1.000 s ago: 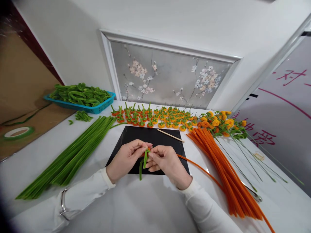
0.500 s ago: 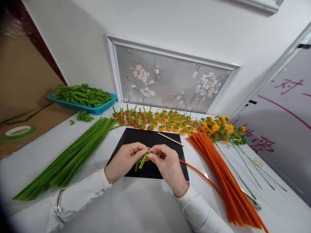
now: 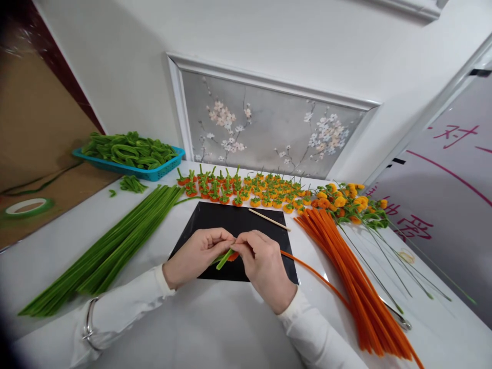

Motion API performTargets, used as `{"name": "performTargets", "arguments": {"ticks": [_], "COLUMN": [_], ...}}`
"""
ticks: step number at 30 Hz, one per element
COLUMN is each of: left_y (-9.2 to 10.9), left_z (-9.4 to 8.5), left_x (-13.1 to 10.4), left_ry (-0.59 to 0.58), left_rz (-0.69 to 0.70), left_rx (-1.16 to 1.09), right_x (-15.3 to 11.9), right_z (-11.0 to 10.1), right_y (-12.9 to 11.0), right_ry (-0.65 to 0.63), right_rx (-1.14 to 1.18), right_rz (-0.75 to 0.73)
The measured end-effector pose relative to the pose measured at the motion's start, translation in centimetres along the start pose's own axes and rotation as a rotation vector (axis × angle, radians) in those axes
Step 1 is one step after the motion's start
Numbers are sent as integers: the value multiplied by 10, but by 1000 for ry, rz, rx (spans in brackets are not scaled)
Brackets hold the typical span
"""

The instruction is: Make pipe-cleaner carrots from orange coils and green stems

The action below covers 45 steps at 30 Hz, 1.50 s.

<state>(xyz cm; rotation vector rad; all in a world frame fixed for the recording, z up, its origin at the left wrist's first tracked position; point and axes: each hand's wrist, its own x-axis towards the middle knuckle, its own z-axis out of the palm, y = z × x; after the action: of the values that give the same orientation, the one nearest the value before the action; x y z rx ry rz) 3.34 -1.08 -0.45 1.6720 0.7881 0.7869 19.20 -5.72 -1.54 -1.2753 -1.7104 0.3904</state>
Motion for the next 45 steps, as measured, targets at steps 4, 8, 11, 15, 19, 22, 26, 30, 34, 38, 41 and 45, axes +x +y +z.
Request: {"name": "performTargets", "arguments": {"ticks": [4, 8, 11, 15, 19, 22, 26, 30, 34, 38, 41, 45], "left_y": [0, 0, 1, 2, 3, 4, 5, 6, 2, -4, -4, -2], "left_z": [-1, -3, -4, -3, -2, -2, -2, -3, -3, 0, 2, 4], "left_x": [0, 2, 2, 2, 2, 1, 0, -3, -6, -8, -9, -8], "left_ry": [15, -19, -35, -50, -54, -60, -28, 125, 203, 174, 155, 155], "left_rz": [1, -68, -109, -112, -102, -107, -57, 125, 356, 491, 489, 307], "left_rx": [4, -49, -85, -92, -113, -151, -77, 172, 401, 483, 489, 415], "right_x": [1, 5, 6, 5, 2, 1, 3, 6, 7, 6, 5, 3], "right_z": [-3, -13, -17, -15, -10, -10, -13, -14, -11, -10, -8, -8], "right_y": [7, 11, 8, 3, 2, 4, 8, 11, 4, -5, -5, -1], "right_ry": [-128, -190, -167, -151, -131, -128, -124, -89, -280, -363, -371, -291], "right_rx": [200, 177, 82, 6, -175, -351, -369, 61, 496, 581, 570, 201], "right_rz": [168, 20, -127, -245, -344, -464, -571, -87, 387, 444, 438, 172]}}
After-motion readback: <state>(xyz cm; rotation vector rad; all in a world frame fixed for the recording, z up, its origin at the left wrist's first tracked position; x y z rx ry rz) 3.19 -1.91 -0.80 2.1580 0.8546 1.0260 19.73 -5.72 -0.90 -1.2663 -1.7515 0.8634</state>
